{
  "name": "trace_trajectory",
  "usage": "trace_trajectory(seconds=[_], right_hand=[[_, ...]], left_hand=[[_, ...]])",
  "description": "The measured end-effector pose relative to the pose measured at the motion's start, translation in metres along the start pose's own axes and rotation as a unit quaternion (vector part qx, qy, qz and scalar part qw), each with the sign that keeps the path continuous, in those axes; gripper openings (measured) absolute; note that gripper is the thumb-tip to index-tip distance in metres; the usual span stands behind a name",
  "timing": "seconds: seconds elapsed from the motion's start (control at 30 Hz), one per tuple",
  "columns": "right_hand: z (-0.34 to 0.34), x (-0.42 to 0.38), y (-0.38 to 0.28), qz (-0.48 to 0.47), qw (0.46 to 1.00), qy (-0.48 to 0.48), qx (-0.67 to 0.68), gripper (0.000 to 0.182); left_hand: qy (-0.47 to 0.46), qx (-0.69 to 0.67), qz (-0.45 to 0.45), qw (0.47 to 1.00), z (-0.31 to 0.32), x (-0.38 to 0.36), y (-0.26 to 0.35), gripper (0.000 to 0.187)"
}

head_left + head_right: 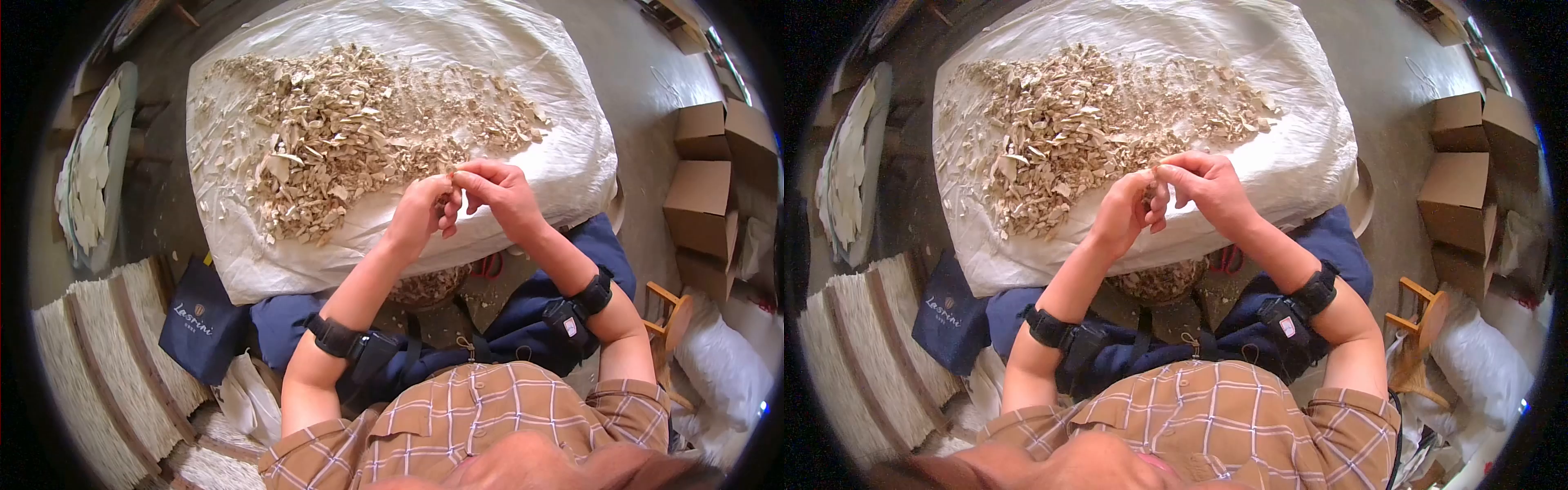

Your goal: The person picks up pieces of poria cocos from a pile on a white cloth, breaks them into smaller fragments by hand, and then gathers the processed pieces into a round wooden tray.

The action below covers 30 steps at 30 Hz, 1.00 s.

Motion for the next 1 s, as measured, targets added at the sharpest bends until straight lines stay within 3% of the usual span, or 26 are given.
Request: trace_trajectory(seconds=[0.1,0.2,0.43,0.53,0.57,0.63,0.9,1.0], right_hand=[[-0.001,-0.001,-0.006,-0.036,0.999,-0.005,-0.025,0.019],[-0.003,0.000,0.004,0.039,0.997,0.007,0.060,0.020],[-0.014,0.001,0.006,0.053,0.994,0.038,0.085,0.020],[-0.058,0.013,-0.001,0.025,0.982,0.157,0.105,0.019],[-0.077,0.020,0.004,0.004,0.966,0.189,0.179,0.019],[-0.100,0.022,0.004,0.036,0.938,0.256,0.229,0.017],[-0.128,0.026,0.013,0.053,0.926,0.269,0.259,0.016],[-0.092,0.033,0.006,0.045,0.958,0.154,0.237,0.020]], left_hand=[[-0.012,0.048,0.018,0.999,0.005,0.000,0.001,0.023],[-0.027,0.005,0.011,1.000,0.007,0.001,-0.001,0.026],[0.007,0.012,0.011,1.000,0.003,-0.001,0.000,0.018],[-0.010,-0.007,0.004,1.000,0.002,-0.001,0.000,0.016],[-0.013,-0.028,-0.001,1.000,0.002,-0.001,0.000,0.017],[-0.012,-0.050,-0.007,0.999,0.001,-0.002,0.000,0.019],[0.040,-0.162,0.006,0.986,-0.022,-0.008,0.004,0.041],[0.013,-0.240,0.036,0.970,-0.033,-0.010,0.013,0.044]])
Point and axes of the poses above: each hand's wrist, its own x-axis towards the middle knuckle, its own z-axis out of the palm, y = z × x, the point moved 10 cm from there along x, towards the middle knuckle, and after that the axes turned 4 degrees about y, right-handed, at the moved point
